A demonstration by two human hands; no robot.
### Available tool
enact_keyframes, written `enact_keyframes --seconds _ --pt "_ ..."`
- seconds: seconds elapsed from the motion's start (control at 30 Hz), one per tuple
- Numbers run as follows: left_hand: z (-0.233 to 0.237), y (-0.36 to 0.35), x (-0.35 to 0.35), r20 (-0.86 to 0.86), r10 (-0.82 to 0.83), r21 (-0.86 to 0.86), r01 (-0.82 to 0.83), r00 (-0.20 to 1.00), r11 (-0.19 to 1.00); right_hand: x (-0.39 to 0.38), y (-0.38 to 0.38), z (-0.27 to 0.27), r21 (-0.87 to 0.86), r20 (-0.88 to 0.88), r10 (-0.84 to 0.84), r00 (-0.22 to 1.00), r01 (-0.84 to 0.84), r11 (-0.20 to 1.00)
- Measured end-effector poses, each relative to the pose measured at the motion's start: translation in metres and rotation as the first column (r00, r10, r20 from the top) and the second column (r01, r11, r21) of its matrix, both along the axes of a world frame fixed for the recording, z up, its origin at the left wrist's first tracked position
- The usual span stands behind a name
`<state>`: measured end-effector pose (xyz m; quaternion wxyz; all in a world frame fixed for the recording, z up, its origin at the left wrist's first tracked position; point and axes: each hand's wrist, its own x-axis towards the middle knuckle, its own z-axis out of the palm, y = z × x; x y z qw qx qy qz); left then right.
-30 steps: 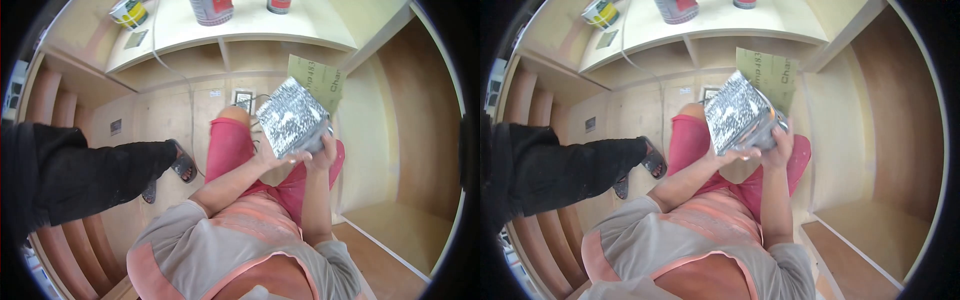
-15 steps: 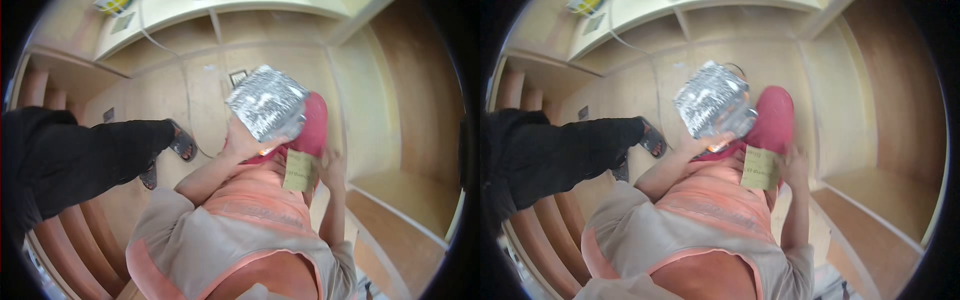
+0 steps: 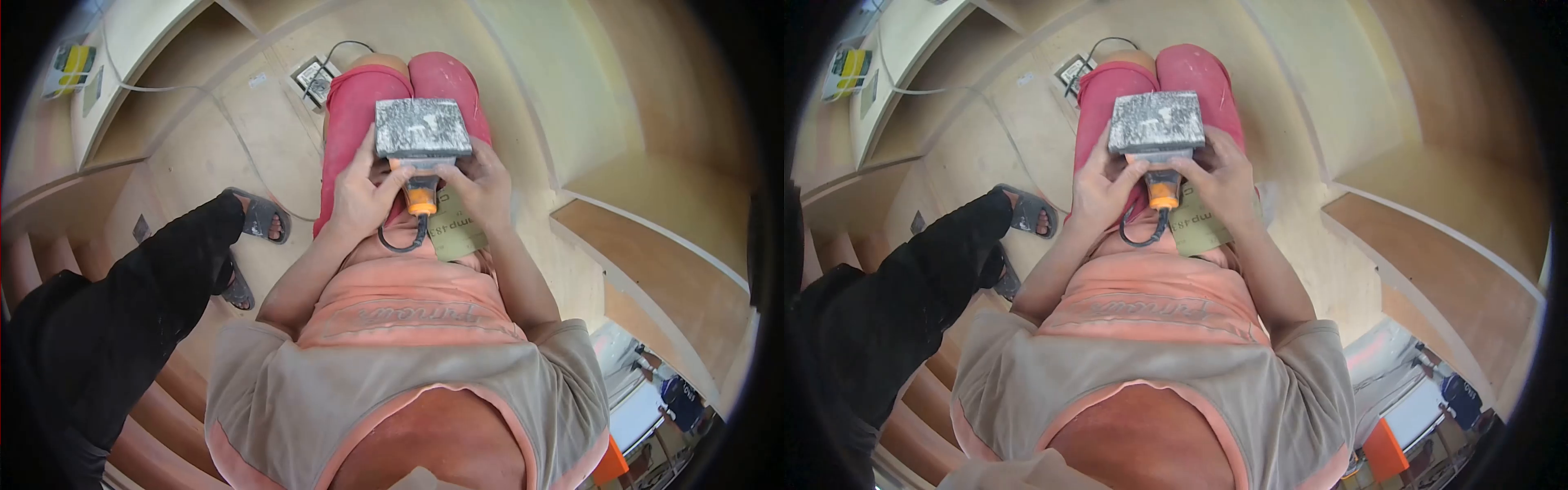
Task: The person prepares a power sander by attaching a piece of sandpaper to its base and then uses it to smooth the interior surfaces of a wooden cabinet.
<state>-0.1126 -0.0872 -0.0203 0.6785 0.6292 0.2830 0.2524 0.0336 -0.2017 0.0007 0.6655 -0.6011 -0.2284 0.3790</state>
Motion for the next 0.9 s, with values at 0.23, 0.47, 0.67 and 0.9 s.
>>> enact_keyframes --seconds 0.23,0.47,0.67,0.9 --pt "-0.016 0.015 0.006 0.016 0.097 0.087 -0.098 0.995 0.991 0.018 0.005 -0.008 -0.096 0.436 0.008 0.900 0.038 0.995" --pt "-0.010 0.022 0.006 -0.034 0.135 0.304 -0.118 0.990 0.945 0.030 0.014 -0.006 -0.182 0.705 0.135 0.696 -0.006 0.983" --pt "-0.021 0.036 0.007 -0.062 0.081 0.492 -0.040 0.995 0.870 0.033 0.007 -0.012 -0.230 0.772 0.182 0.608 0.001 0.973" --pt "-0.022 0.034 0.009 -0.052 0.092 0.455 -0.058 0.994 0.888 0.032 0.006 -0.025 -0.207 0.732 0.164 0.661 -0.013 0.978"
